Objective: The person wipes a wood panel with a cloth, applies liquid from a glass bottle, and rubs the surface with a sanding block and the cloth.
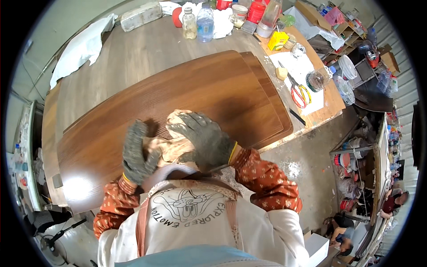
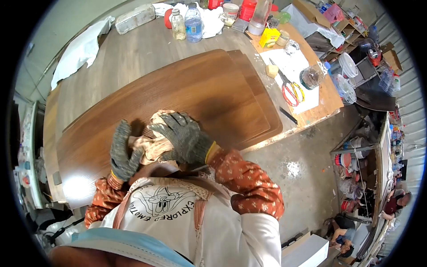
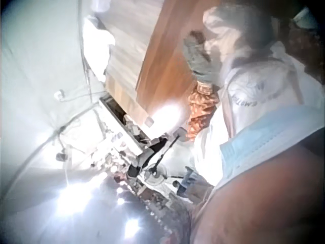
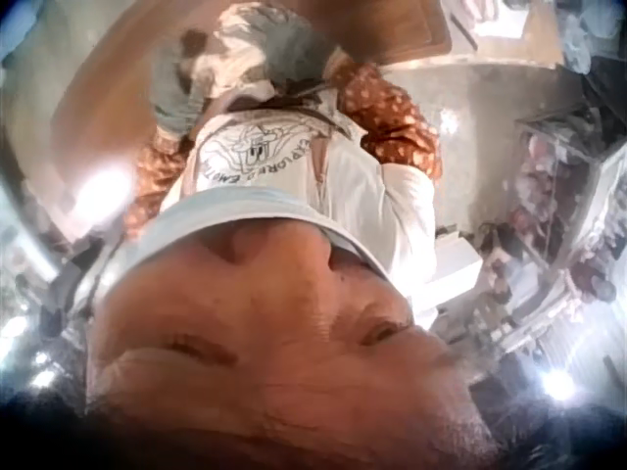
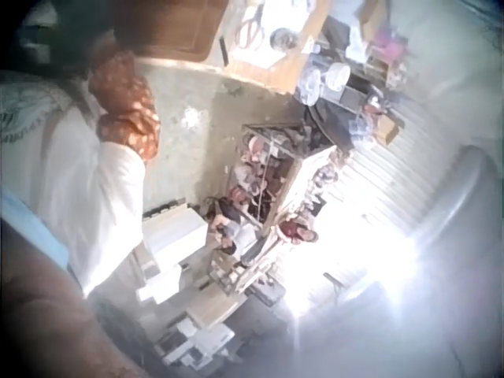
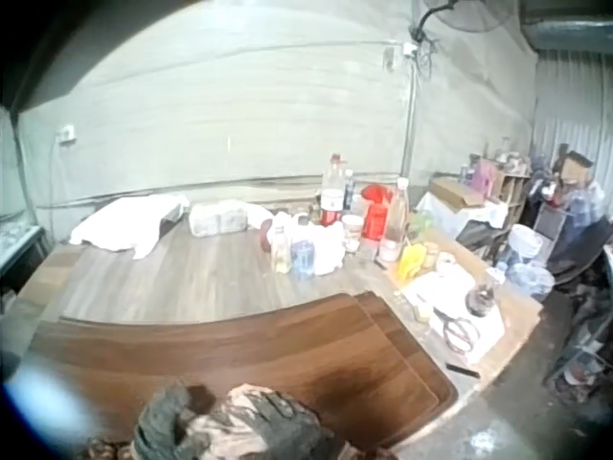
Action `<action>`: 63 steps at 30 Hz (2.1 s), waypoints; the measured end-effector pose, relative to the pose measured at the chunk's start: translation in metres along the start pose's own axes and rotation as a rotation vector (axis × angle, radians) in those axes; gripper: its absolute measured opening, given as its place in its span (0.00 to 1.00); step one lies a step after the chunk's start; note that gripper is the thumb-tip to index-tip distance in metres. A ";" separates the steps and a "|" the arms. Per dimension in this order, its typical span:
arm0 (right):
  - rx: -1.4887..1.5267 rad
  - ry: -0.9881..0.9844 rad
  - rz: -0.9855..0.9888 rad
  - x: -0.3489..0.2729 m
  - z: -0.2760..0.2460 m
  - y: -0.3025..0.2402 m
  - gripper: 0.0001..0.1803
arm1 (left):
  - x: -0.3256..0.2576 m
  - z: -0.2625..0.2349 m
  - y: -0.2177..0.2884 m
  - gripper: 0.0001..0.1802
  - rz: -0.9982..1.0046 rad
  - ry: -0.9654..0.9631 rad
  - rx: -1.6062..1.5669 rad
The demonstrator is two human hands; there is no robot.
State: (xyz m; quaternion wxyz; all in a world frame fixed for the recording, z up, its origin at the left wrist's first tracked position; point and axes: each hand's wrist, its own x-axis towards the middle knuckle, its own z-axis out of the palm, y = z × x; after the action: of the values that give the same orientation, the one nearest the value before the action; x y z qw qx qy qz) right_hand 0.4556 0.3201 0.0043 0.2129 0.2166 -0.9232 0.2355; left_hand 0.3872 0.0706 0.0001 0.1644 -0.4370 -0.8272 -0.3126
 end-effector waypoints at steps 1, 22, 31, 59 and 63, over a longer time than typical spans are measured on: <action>0.136 -0.072 -0.030 0.001 0.006 0.013 0.36 | 0.012 0.000 0.018 0.31 0.075 -0.051 0.032; 0.844 0.084 0.516 0.092 -0.009 0.301 0.25 | 0.030 0.108 0.100 0.36 -0.450 0.207 0.511; -0.172 0.388 -0.013 0.278 0.007 0.292 0.44 | -0.015 0.098 0.132 0.39 -0.808 0.257 0.751; 0.550 -0.188 -0.607 0.163 -0.029 0.134 0.22 | -0.023 0.103 0.123 0.34 -0.668 0.373 0.688; 0.978 -0.134 -0.324 0.149 0.025 0.133 0.30 | -0.040 0.103 0.119 0.36 -0.698 0.345 0.704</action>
State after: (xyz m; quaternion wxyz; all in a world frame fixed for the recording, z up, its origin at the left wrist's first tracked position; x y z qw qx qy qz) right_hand 0.2599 0.3682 0.0123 0.0609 0.4454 -0.6715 0.5891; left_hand 0.5080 0.1638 -0.0549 0.3212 0.0043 -0.9394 -0.1194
